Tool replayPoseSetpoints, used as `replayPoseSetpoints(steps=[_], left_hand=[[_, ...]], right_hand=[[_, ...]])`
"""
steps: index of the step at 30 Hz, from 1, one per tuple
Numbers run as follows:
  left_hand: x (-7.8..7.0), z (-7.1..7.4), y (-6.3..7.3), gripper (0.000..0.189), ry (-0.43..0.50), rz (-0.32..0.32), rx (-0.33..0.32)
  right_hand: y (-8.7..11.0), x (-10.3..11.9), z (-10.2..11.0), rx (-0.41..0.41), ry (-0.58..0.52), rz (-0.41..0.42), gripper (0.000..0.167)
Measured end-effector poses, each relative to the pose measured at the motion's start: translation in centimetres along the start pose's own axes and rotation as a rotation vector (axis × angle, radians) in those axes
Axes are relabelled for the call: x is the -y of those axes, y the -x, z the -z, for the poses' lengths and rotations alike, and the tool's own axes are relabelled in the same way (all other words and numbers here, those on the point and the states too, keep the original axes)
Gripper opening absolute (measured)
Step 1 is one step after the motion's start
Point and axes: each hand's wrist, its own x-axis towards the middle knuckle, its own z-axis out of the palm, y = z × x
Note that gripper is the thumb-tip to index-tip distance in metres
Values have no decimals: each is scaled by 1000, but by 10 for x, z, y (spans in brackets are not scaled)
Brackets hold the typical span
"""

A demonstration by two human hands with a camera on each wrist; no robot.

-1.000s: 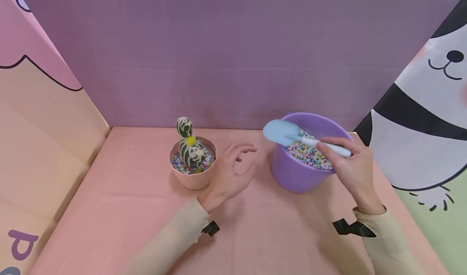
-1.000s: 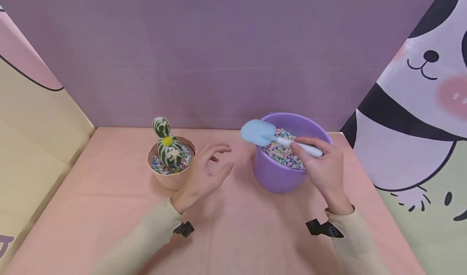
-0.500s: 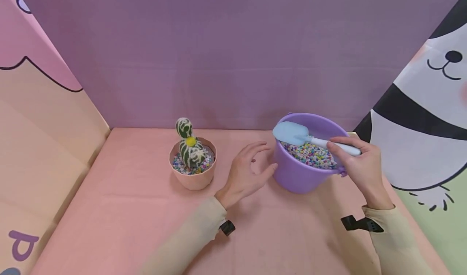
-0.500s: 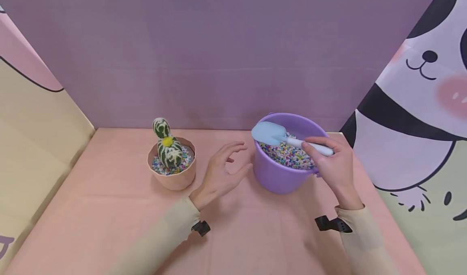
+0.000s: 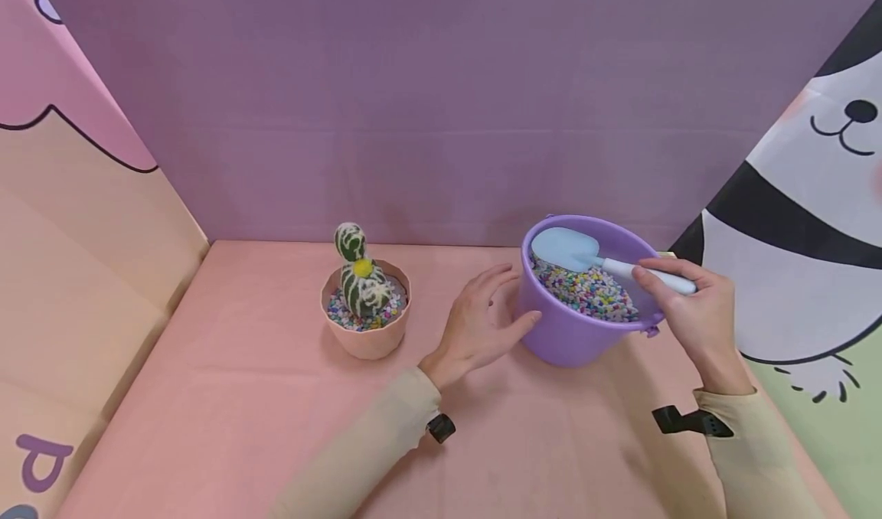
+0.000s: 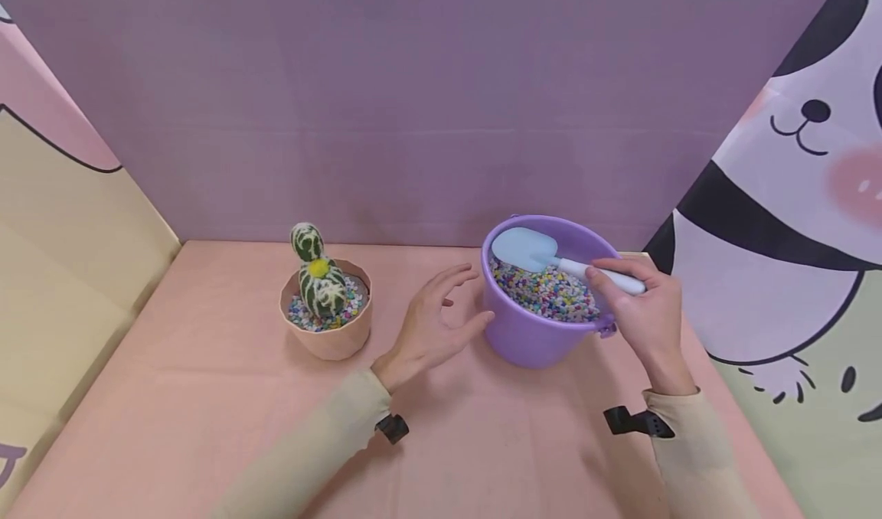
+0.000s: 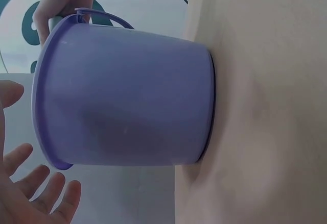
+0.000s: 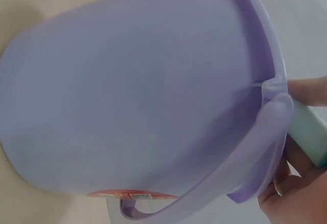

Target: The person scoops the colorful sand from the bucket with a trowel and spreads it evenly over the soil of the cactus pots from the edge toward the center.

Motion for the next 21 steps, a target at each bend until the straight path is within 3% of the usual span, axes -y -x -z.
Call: replayPoseSetpoints(steps=[16, 21], left_hand=[[-1, -10, -5, 64, 44, -39, -9], [-2, -11, -8, 64, 31, -58, -15]], right_hand=[[2, -9, 0, 23, 79, 50, 28], [3, -11, -1, 27, 74, 48, 20]])
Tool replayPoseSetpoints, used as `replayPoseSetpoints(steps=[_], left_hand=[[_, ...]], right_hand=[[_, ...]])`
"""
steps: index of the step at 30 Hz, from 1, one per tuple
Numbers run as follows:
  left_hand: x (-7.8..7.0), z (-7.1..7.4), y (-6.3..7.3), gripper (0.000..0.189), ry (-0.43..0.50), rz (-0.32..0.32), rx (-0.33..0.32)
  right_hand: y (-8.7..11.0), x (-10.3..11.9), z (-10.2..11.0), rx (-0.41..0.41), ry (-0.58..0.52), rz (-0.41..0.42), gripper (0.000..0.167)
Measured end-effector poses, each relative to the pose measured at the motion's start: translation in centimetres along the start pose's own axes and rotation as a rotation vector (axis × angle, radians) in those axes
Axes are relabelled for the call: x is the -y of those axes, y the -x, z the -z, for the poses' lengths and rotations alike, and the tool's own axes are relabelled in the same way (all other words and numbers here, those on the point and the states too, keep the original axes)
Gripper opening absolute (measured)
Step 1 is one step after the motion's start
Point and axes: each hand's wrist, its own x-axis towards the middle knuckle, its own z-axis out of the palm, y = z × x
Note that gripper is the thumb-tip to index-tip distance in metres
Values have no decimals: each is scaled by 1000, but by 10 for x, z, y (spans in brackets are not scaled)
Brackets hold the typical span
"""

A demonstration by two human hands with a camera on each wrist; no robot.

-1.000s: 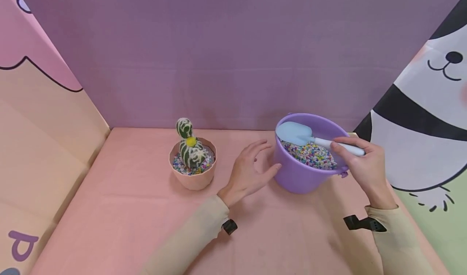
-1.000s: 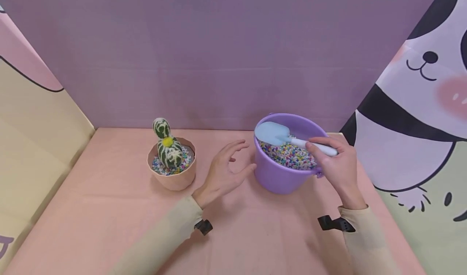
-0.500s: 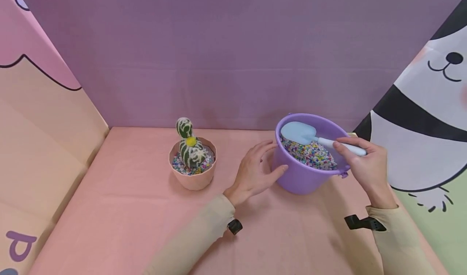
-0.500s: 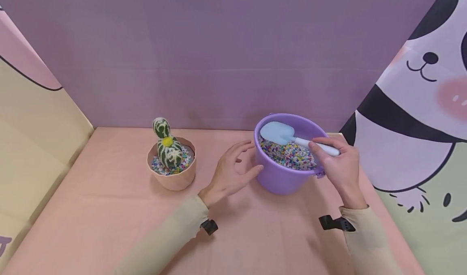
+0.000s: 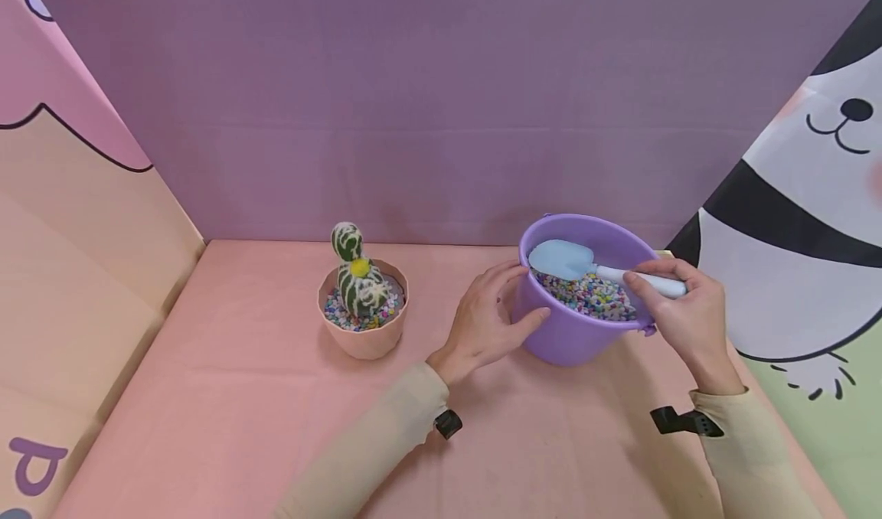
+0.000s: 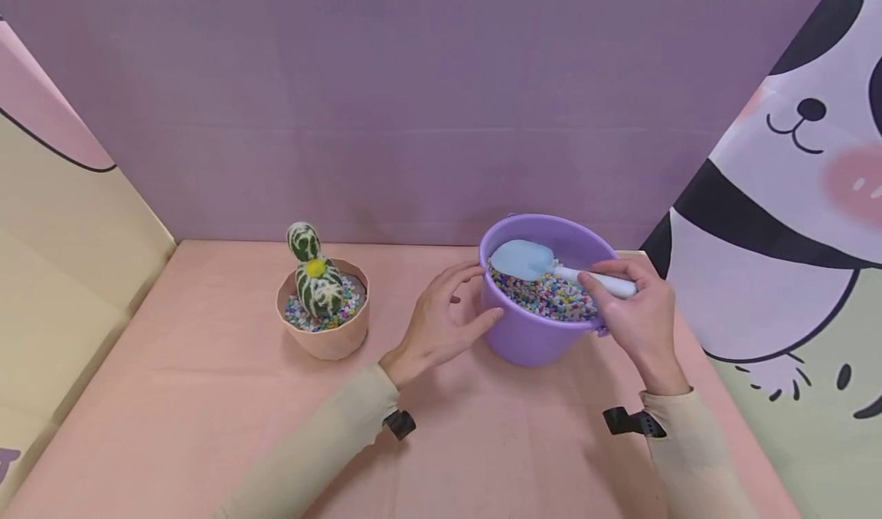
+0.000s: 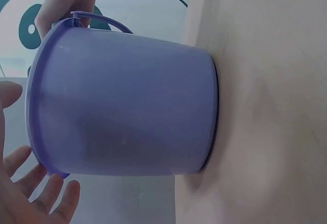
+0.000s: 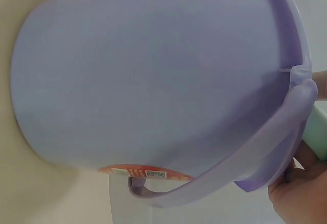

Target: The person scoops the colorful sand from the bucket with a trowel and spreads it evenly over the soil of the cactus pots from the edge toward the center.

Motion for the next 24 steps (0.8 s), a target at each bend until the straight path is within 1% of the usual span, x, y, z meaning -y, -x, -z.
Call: replayPoseSetpoints(steps=[3, 5, 8, 10, 14, 18, 24], left_hand=[[0, 0, -2, 62, -3, -13, -9], [0, -1, -3, 61, -3, -16, -14], [0, 0, -4, 60, -2, -3, -13], [-1, 0, -4, 59, -7, 6, -13], [-3, -1, -5, 57, -3, 19, -21], [-2, -2, -6, 57, 7, 21, -31], [-1, -3, -8, 54, 6, 26, -43]], right_hand=[[-1, -1, 0, 11, -10, 7, 15], [-1, -2, 0, 22, -3, 28, 16], [0, -4, 2, 42, 13, 77, 19], [1, -6, 3, 56, 46, 115, 19], [2, -7, 5, 88, 90, 171, 16], [2, -8, 5, 99, 98, 190, 14], [3, -7, 3, 88, 89, 195, 14]])
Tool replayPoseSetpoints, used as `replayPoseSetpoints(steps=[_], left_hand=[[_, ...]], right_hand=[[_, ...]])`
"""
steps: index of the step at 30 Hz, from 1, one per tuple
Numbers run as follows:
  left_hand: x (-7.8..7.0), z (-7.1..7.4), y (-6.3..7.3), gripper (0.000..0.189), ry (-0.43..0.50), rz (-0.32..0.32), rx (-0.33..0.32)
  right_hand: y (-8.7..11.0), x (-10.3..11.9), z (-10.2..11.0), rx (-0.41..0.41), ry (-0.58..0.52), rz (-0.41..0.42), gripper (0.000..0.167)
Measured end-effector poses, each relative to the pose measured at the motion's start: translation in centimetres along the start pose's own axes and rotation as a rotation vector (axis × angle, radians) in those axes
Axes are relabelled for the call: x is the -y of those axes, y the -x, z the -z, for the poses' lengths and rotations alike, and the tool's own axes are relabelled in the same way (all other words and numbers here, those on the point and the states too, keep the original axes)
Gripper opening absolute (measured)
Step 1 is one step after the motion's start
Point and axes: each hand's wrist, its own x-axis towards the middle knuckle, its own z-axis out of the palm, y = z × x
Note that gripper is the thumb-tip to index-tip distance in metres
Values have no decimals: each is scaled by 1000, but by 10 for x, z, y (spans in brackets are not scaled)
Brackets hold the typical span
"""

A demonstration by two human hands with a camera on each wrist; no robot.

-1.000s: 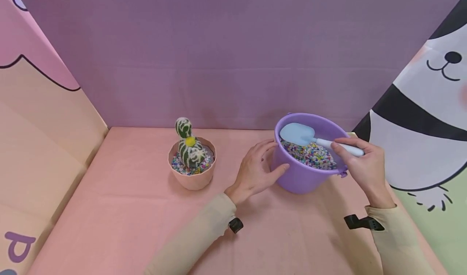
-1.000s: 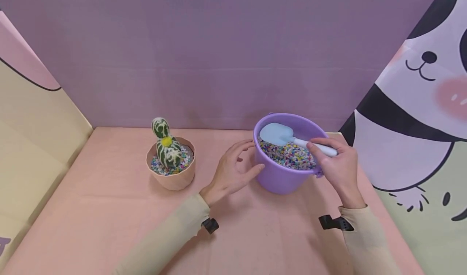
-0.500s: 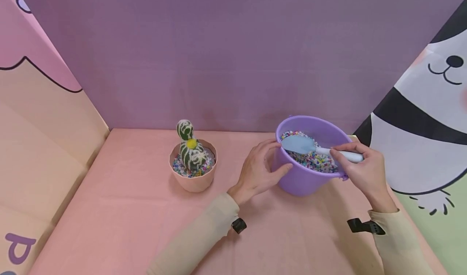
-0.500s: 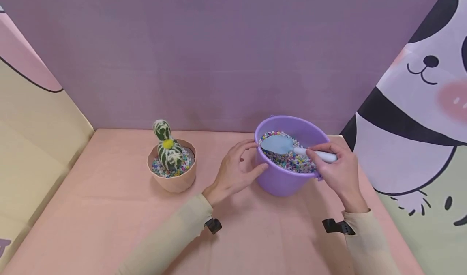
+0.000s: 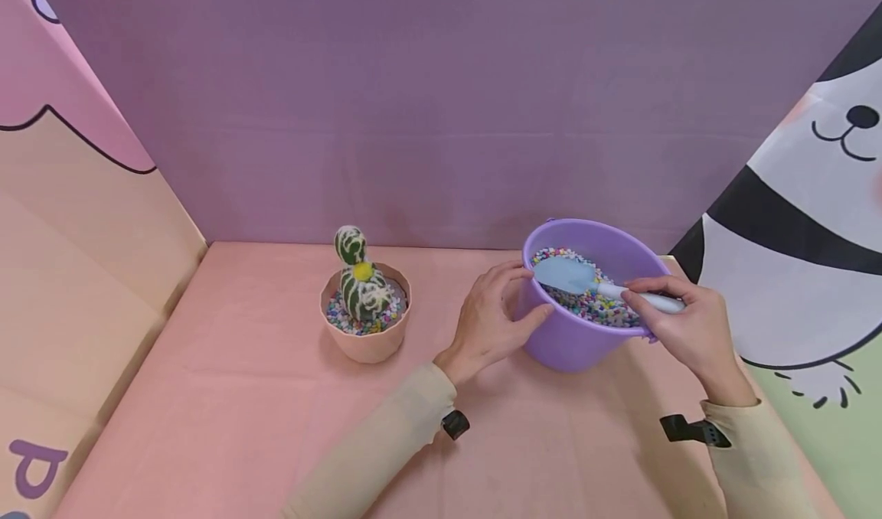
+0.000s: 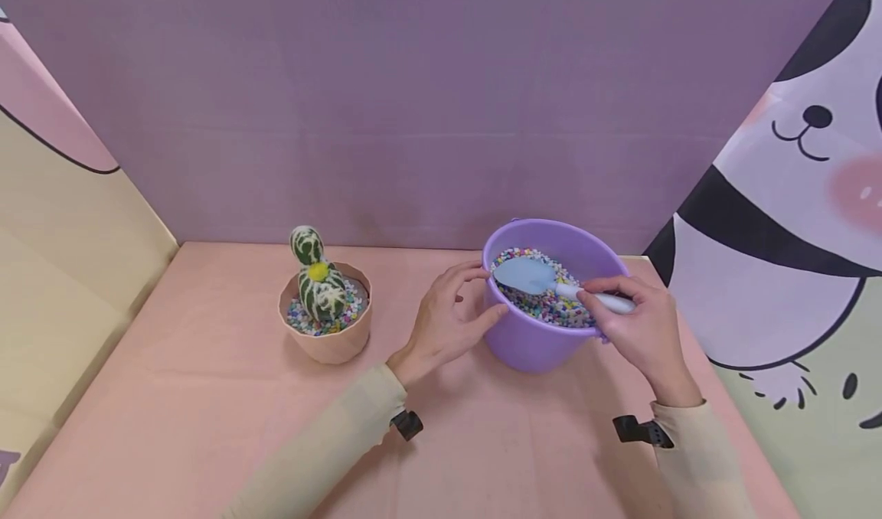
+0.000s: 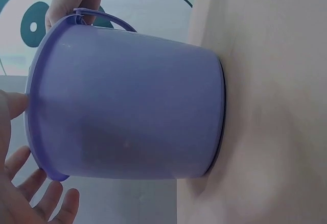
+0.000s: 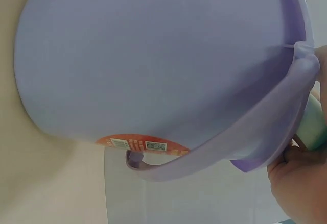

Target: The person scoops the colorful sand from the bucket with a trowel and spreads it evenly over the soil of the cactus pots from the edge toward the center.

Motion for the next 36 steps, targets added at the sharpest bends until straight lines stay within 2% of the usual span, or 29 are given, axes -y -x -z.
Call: replayPoseSetpoints(steps=[6, 9, 14, 17, 23, 27, 33, 36], left_hand=[[-1, 0, -2, 52, -4, 3, -9], [-1, 1, -3, 52, -16, -1, -2], [-2, 10, 1, 49, -97, -29, 52], [-4, 19, 7, 48, -148, -32, 82], [-8, 41, 19, 47, -159, -64, 77], [-13, 60, 27, 46, -132, -120, 61], [-20, 98, 45, 47, -198, -249, 46], [-19, 121, 54, 49, -248, -337, -30]], right_hand=[[-1, 0, 0, -3, -7, -21, 16], [-2, -1, 1, -1, -49, -30, 16], [-2, 5, 2, -32, -140, -27, 14], [0, 13, 3, -86, -142, -37, 14], [2, 33, 2, -232, -162, -30, 12], [6, 48, 0, -255, -183, 32, 11], [12, 71, -3, -275, -143, 108, 15], [14, 78, -7, -281, -98, 144, 21]])
